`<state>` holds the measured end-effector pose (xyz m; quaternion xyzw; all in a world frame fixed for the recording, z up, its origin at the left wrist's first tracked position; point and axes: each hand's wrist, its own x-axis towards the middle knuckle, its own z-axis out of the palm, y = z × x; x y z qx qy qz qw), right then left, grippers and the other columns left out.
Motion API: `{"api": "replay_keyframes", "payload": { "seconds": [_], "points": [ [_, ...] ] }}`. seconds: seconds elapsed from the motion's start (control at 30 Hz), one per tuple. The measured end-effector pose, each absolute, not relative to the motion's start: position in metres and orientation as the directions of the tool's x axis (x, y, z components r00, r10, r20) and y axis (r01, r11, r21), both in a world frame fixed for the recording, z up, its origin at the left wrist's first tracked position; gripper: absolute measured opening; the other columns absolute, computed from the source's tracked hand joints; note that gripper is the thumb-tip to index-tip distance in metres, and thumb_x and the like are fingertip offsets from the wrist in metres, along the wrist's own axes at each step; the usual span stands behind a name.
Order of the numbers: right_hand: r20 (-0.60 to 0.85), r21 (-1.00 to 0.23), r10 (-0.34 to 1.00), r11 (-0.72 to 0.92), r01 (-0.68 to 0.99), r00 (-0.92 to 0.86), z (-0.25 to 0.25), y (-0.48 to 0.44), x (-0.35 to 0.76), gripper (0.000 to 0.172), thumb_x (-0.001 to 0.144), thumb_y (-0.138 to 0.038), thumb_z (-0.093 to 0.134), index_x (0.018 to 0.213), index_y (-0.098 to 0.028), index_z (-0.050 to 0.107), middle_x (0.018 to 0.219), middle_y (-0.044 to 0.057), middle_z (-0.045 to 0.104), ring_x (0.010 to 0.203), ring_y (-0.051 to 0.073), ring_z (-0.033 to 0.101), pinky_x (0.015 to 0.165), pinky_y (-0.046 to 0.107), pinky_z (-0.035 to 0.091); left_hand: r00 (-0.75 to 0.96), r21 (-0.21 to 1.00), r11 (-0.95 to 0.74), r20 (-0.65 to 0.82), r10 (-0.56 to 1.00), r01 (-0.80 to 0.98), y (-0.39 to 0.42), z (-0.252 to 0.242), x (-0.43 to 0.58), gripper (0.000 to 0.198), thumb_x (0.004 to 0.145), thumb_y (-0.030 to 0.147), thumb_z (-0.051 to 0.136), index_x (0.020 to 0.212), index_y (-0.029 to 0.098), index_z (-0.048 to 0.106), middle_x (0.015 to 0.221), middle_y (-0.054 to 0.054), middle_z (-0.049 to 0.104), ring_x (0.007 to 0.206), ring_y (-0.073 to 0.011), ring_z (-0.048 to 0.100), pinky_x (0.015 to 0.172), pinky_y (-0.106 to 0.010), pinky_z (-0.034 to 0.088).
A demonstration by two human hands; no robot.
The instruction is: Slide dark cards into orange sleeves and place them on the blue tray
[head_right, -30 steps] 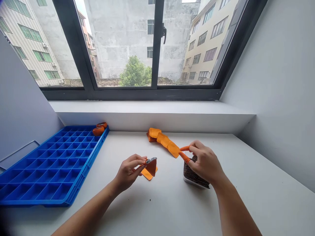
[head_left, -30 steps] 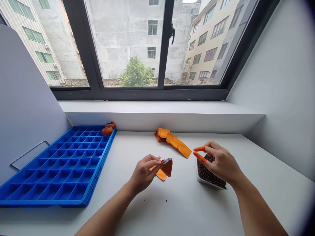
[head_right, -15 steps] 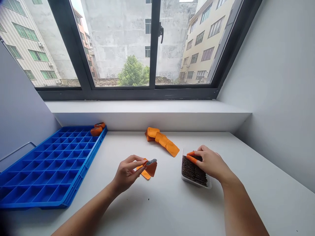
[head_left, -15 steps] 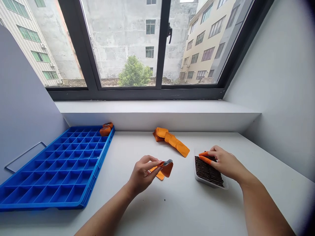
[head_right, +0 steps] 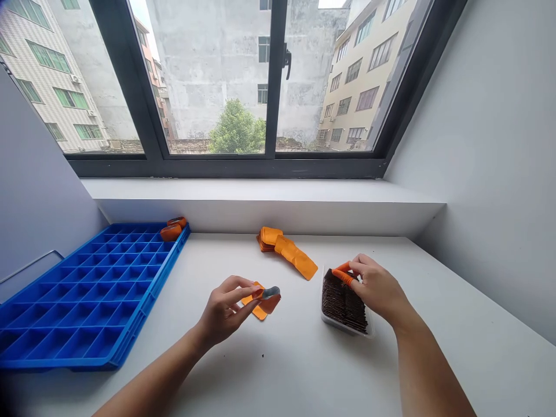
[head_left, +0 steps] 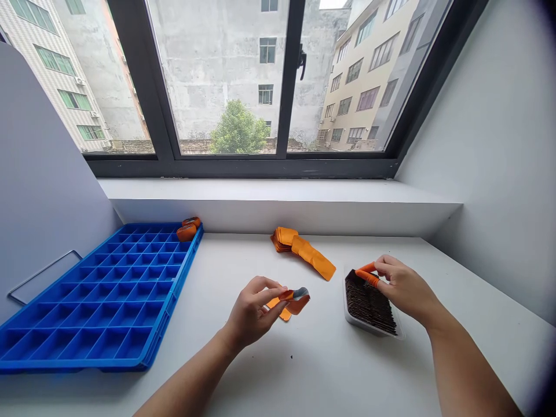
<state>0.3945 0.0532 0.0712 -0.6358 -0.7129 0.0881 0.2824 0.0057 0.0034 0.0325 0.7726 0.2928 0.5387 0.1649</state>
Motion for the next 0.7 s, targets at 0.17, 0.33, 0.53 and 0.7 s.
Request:
{"api": "replay_keyframes", "payload": {
  "seconds": [0.17,0.33,0.53,0.7],
  "points": [
    [0.612,-0.619,0.791,0.461,0.636,0.022,0.083,0.038,0.346,0.038,0.099,-0.065,0.067,0.096,-0.029,0.08,0.08,0.001,0.045,0.07,0.019,0.047,0.064,0.035,0.044,0.245,0.569,-0.77,0.734,0.634,0.287,0.002,0.034,0.008,0.026,0.101,0.018,0.073,0.125,0.027,0.079,0.11,-0.009,0.075,0.1,-0.0228,0.078,0.07,-0.035,0.073],
    [0.66,-0.668,0.742,0.651,0.359,-0.117,0.077,0.019,0.288,0.021,0.102,-0.048,0.071,0.096,-0.03,0.081,0.078,0.001,0.046,0.068,0.018,0.046,0.06,0.034,0.04,0.244,0.58,-0.769,0.732,0.636,0.268,0.001,0.034,0.008,0.027,0.1,0.017,0.074,0.124,0.027,0.079,0.109,-0.009,0.075,0.097,-0.0212,0.077,0.06,-0.027,0.07],
    [0.644,-0.671,0.738,0.672,0.314,-0.204,0.067,0.014,0.268,0.014,0.105,-0.038,0.07,0.101,-0.032,0.083,0.078,0.0,0.05,0.071,0.018,0.047,0.064,0.034,0.041,0.267,0.623,-0.742,0.692,0.671,0.249,0.0,0.035,0.005,0.029,0.1,0.018,0.073,0.127,0.027,0.078,0.111,-0.011,0.074,0.101,-0.0227,0.076,0.044,-0.017,0.06],
    [0.675,-0.686,0.73,0.676,0.268,-0.112,0.066,0.015,0.269,0.015,0.104,-0.039,0.071,0.099,-0.031,0.083,0.079,0.0,0.05,0.071,0.018,0.047,0.062,0.033,0.041,0.256,0.596,-0.763,0.719,0.646,0.25,-0.001,0.039,0.006,0.027,0.101,0.017,0.072,0.126,0.025,0.078,0.108,-0.01,0.075,0.097,-0.021,0.076,0.057,-0.023,0.066]
  ]
}}
